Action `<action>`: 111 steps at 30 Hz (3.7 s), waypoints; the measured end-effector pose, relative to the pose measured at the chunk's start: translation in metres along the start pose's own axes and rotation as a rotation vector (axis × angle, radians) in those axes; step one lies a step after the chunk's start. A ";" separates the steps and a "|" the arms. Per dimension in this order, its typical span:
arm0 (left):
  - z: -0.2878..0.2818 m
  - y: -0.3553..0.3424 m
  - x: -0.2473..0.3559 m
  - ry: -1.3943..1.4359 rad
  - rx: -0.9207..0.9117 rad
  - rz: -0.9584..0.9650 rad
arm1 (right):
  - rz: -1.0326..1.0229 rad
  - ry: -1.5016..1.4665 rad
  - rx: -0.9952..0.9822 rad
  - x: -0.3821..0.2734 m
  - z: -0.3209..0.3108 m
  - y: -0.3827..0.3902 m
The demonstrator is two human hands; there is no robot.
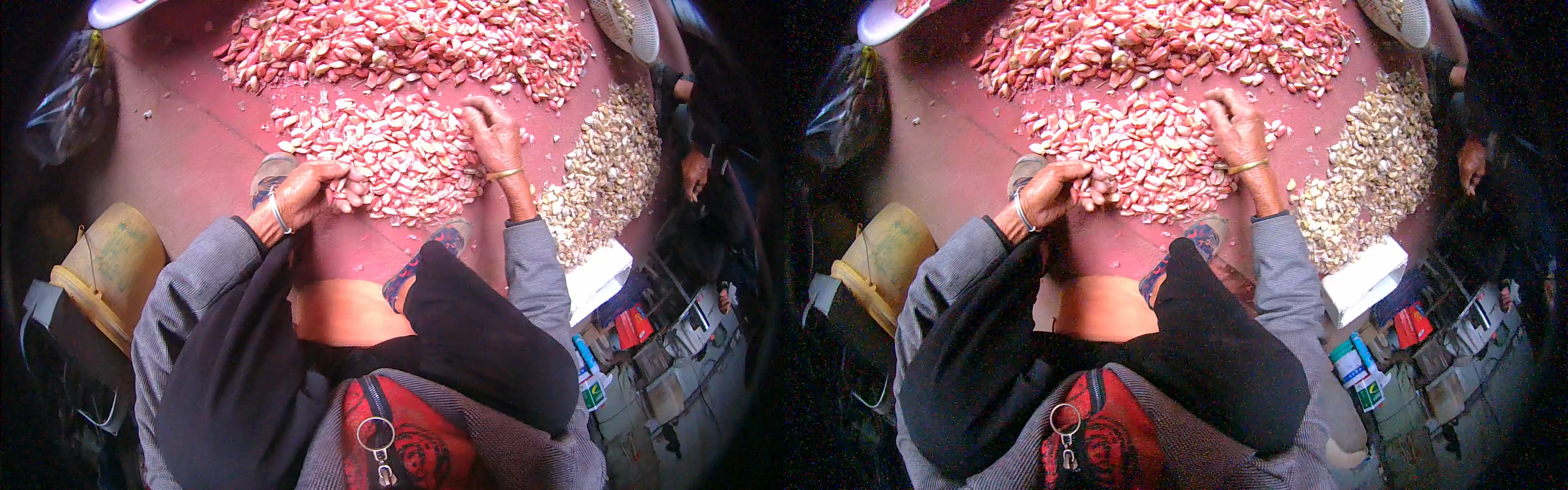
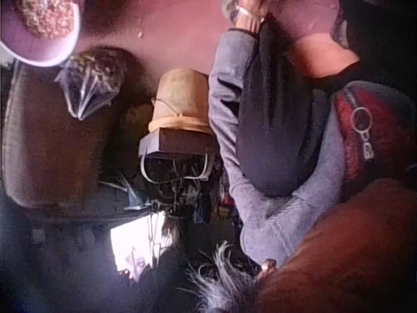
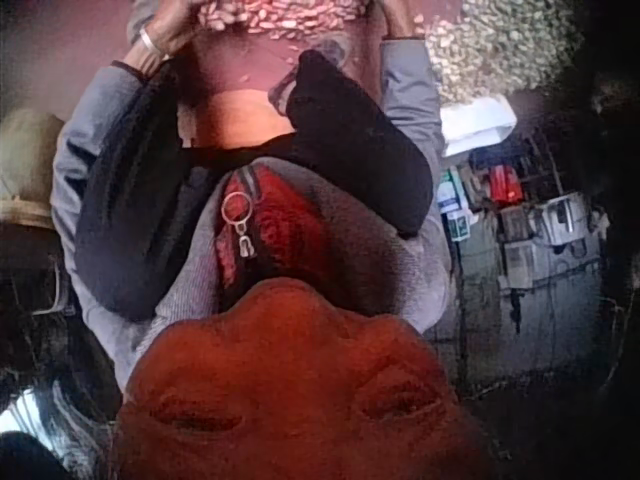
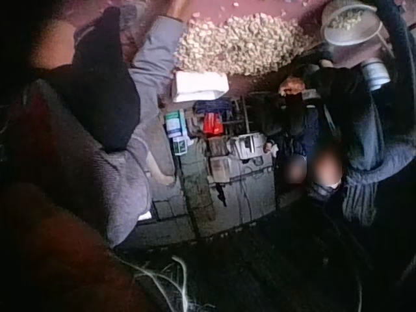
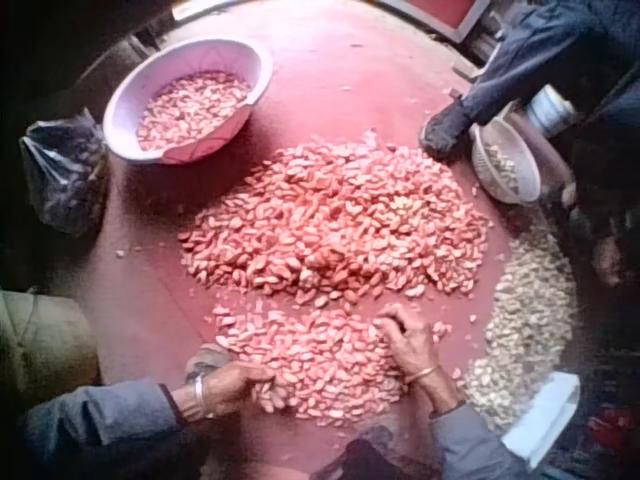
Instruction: The person sits on the floor and sorts peanuts by hand, separating red-skinned peanuts from shelled kernels. They repeatedly pick up peanuts, inspect them, and place them into separate piles on the floor.
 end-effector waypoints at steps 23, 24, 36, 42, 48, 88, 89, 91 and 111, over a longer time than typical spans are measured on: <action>-0.024 0.013 -0.028 -0.204 -0.168 -0.121 | -0.113 0.165 0.456 0.046 -0.042 -0.031; -0.024 0.013 -0.028 -0.236 -0.168 -0.116 | -0.077 0.164 0.477 0.047 -0.045 -0.043; -0.027 0.012 -0.027 -0.258 -0.198 -0.147 | -0.131 0.166 0.383 0.063 -0.042 -0.073; -0.007 0.010 0.021 -0.335 -0.210 0.026 | -0.184 0.260 0.310 0.060 -0.040 -0.083; 0.017 0.000 0.059 -0.187 -0.140 0.133 | -0.249 0.406 0.249 0.043 -0.041 -0.077; 0.025 0.006 -0.006 -0.139 0.001 -0.149 | -0.414 0.428 0.244 0.009 -0.006 -0.049; 0.024 0.005 -0.006 -0.133 0.008 -0.155 | -0.429 0.423 0.243 0.010 -0.006 -0.050; 0.026 0.006 -0.006 -0.132 -0.006 -0.139 | -0.478 0.457 0.282 0.010 -0.009 -0.049; 0.041 0.004 0.004 0.014 -0.046 -0.110 | 0.494 -0.767 -0.157 -0.034 0.028 0.045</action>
Point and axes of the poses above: each hand's wrist, its own y-axis away from the middle knuckle, its own z-axis out of the palm, x = y × z, the point moved 6 cm from there along -y, towards the middle knuckle, and after that the axes turned 12 degrees about x, right-handed, at the moved point
